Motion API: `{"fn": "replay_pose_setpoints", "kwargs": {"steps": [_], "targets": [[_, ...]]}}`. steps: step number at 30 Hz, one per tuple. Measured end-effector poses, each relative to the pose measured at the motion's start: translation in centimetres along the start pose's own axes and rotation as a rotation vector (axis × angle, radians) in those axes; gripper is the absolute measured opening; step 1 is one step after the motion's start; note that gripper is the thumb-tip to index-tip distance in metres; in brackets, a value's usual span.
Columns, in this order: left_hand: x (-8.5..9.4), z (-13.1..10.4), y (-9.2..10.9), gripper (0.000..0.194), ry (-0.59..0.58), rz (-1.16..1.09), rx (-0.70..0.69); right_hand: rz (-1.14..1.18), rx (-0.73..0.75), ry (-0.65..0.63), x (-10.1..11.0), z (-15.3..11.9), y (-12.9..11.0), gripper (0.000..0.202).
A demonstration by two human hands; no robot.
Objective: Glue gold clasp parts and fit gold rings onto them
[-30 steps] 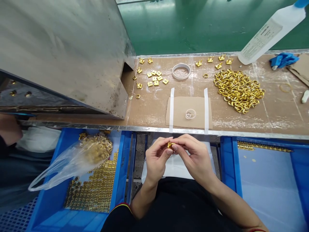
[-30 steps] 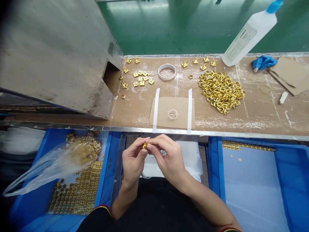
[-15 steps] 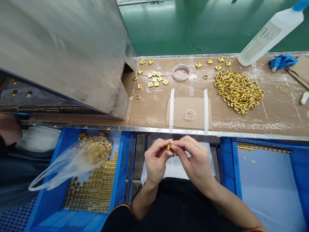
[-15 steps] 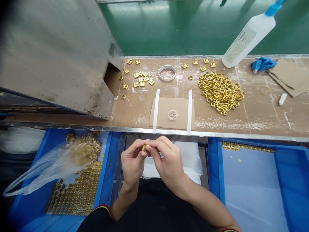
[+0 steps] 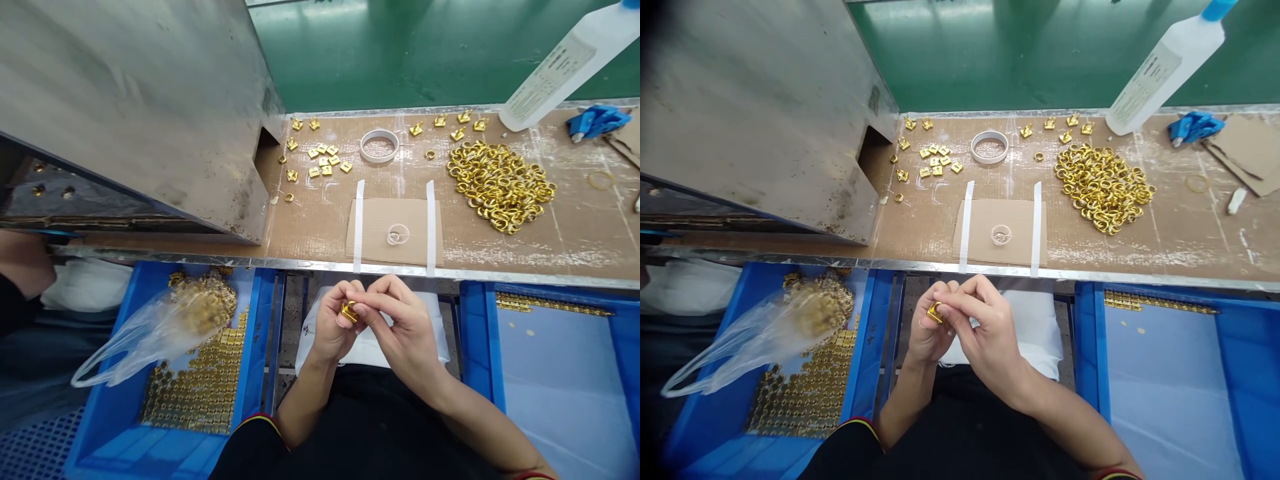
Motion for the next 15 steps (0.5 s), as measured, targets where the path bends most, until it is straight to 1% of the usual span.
{"fn": "replay_pose_setpoints", "kwargs": {"steps": [3, 7, 11, 15], "targets": [[-0.3, -0.4, -0.4, 0.068, 0.023, -0.011, 0.072, -0.020, 0.023, 0.013, 0.1, 0.0, -0.2, 0.027], [0.0, -1.0, -0.7, 0.069, 0.077, -0.024, 0.136, -0.011, 0.040, -0.014, 0.0, 0.0, -0.5, 0.024], [0.3, -1.3, -0.7, 0.070, 0.119, -0.016, 0.118, 0.007, 0.038, -0.027, -0.1, 0.0, -0.5, 0.020], [0.2, -1.3, -0.4, 0.071, 0.116, -0.040, 0.080, 0.055, 0.040, -0.033, -0.1, -0.2, -0.4, 0.024]]}}
Point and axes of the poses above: each hand's wrist, its own z-axis towards the middle knuckle, its own x-axis out of the back of the hand, y = z × x, the point moved 8 cm from there along z, towards the middle knuckle, and after that the axes turned 3 degrees about x, right-handed, at the moved point
